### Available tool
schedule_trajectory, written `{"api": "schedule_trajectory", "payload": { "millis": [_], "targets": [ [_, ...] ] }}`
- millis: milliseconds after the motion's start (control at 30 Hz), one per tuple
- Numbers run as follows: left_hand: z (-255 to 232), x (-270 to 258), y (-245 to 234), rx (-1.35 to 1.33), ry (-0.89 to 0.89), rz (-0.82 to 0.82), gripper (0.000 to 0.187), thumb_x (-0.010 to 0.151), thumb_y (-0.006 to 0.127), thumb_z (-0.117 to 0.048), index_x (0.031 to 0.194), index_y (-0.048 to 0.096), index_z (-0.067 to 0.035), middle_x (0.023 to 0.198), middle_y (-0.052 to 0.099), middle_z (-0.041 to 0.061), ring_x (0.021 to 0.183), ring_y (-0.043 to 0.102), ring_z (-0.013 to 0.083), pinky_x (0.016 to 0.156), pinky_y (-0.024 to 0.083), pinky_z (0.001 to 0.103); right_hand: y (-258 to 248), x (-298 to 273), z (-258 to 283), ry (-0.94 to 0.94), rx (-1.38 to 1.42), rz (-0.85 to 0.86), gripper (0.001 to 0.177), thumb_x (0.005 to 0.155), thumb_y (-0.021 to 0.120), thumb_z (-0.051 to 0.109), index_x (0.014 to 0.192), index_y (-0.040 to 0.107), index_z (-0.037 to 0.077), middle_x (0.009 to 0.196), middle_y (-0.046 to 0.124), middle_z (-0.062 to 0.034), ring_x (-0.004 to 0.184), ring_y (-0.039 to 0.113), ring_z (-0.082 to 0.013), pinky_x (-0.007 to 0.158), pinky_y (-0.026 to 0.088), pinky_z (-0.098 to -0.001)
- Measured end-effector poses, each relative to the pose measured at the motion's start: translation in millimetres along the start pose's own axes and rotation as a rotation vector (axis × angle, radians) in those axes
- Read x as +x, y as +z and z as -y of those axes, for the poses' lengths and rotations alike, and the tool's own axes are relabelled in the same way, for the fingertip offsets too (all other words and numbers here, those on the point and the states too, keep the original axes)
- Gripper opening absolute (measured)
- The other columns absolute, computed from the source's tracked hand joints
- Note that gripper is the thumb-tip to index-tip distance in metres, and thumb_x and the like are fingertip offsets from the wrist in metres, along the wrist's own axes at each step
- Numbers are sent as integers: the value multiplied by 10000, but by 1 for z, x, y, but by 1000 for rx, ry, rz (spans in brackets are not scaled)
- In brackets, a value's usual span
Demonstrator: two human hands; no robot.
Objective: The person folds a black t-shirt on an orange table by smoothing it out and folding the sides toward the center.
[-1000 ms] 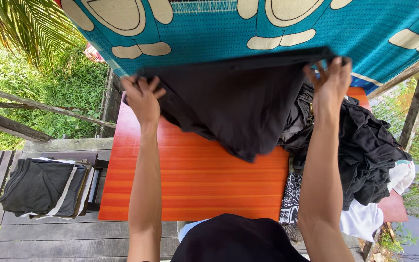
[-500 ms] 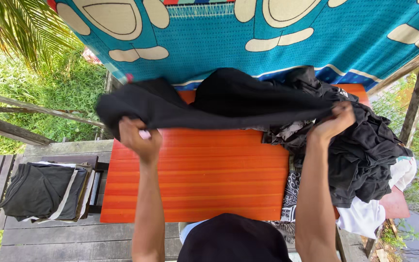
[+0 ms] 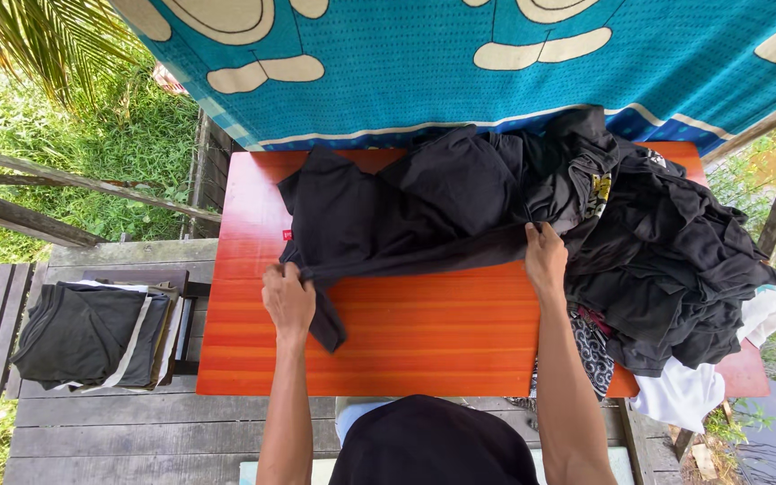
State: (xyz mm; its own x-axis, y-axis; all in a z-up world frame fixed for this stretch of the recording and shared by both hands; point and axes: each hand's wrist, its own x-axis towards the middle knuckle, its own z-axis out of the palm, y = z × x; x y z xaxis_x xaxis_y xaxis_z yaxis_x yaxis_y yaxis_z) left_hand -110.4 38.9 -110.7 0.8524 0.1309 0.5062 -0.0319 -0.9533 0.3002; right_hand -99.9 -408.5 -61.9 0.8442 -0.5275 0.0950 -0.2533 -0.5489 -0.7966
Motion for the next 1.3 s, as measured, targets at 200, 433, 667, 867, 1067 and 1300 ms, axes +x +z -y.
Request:
{"api": "schedule_trajectory", "payload": {
  "millis": [200,433,667,867,1067,1300],
  "targets": [
    [7,47,0,-400,-732,638,480,1068,414,-170,1520,327,-30,821,793,252,742,793,431,658,584,454,-7,7,33,350,375,237,383,1082,417,225,1382,453,-10,958,733,-102,893,746,-341,721,609,-420],
    [-46,135,9,-1533,-535,447,778,996,175,-27,1618,-56,-433,1599,379,176,1178,693,378,977,557,540,-2,70,31,165,1560,183,353,1140,416,305,1313,524,17,1246,605,-158,1234,683,-362,1077,556,-552],
    [-119,141,-56,-1663,-43,-623,422,1128,438,-366,1409,480,-55,1380,467,67,1332,492,240,1213,413,428,-27,38,50,52,2188,77,390,1115,386,260,1214,655,-4,1328,675,-168,1263,656,-319,1151,540,-486],
    [-84,51,-49,-780,-112,-685,520,996,600,-438,1159,437,28,1093,412,93,1039,459,211,983,402,376,-7,2,7,91,2035,243,243,952,440,260,861,574,79,1057,680,-83,1090,663,-278,1143,498,-491],
    [-32,-44,26,-1016,-401,-538,338,1036,485,-332,1152,445,-17,1070,432,63,1015,453,189,969,410,337,33,-3,-104,463,1575,28,129,819,459,212,752,504,111,901,630,-37,939,618,-210,1014,495,-372],
    [-24,-54,29,-714,-510,-456,283,983,479,-67,1239,579,-3,1143,612,141,1044,600,280,1002,480,378,38,-9,-118,324,1228,-45,117,894,474,140,859,564,74,912,563,0,923,524,-170,893,424,-319]
  ]
}}
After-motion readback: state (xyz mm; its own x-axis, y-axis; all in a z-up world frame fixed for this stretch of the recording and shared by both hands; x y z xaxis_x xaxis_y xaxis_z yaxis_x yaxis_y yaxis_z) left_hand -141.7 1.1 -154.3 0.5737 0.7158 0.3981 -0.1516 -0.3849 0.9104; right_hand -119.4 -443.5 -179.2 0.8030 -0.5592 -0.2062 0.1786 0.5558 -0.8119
